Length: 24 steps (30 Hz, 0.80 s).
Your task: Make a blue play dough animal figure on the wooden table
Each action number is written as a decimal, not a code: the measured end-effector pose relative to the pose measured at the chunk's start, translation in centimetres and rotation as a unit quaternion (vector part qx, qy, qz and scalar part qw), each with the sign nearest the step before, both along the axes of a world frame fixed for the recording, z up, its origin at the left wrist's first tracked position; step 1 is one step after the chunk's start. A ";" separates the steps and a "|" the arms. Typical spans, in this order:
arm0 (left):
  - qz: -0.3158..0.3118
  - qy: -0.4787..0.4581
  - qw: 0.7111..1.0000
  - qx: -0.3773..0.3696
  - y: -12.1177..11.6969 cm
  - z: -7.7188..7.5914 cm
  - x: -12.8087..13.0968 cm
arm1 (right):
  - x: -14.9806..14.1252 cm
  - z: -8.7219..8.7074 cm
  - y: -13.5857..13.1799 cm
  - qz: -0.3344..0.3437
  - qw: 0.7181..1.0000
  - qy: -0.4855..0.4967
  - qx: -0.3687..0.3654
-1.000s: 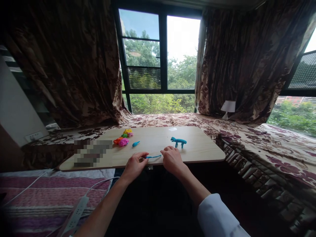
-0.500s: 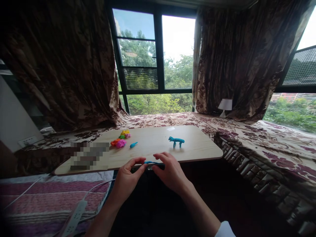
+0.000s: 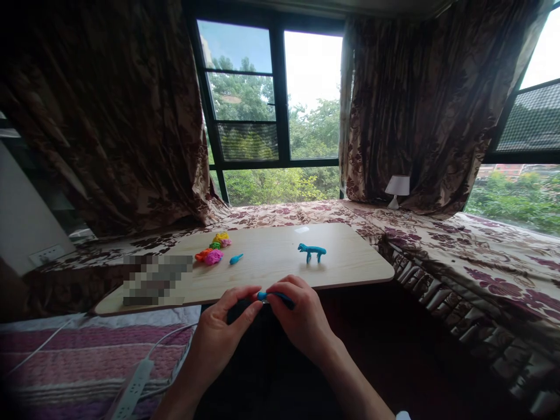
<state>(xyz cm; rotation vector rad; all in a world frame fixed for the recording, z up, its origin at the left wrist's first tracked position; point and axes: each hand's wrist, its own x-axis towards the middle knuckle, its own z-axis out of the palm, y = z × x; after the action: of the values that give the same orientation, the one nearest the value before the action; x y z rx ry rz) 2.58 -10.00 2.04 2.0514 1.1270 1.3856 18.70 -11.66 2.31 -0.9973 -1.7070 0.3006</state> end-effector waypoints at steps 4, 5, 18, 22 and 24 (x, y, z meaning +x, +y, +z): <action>0.018 0.027 0.995 0.091 0.0 0.0 -0.1 | 0.1 -0.1 0.0 0.009 1.000 0.001 -0.002; 0.021 0.034 0.993 0.108 0.0 0.0 -0.1 | 0.1 -0.2 -0.1 0.012 1.000 0.001 -0.002; 0.058 0.093 0.979 0.170 -0.3 0.4 -0.5 | 0.3 0.4 -0.4 0.022 1.000 0.007 -0.015; 0.052 0.083 0.983 0.156 -0.3 0.5 -0.5 | 0.4 0.4 -0.5 0.022 1.000 0.006 -0.016; 0.043 0.073 0.986 0.143 -0.3 0.5 -0.4 | 0.4 0.4 -0.5 0.022 1.000 0.008 -0.016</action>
<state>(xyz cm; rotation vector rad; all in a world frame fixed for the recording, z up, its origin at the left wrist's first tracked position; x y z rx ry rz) 2.14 -10.33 2.54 2.3635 1.1438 1.5350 19.11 -12.18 2.68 -0.9797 -1.7161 0.3645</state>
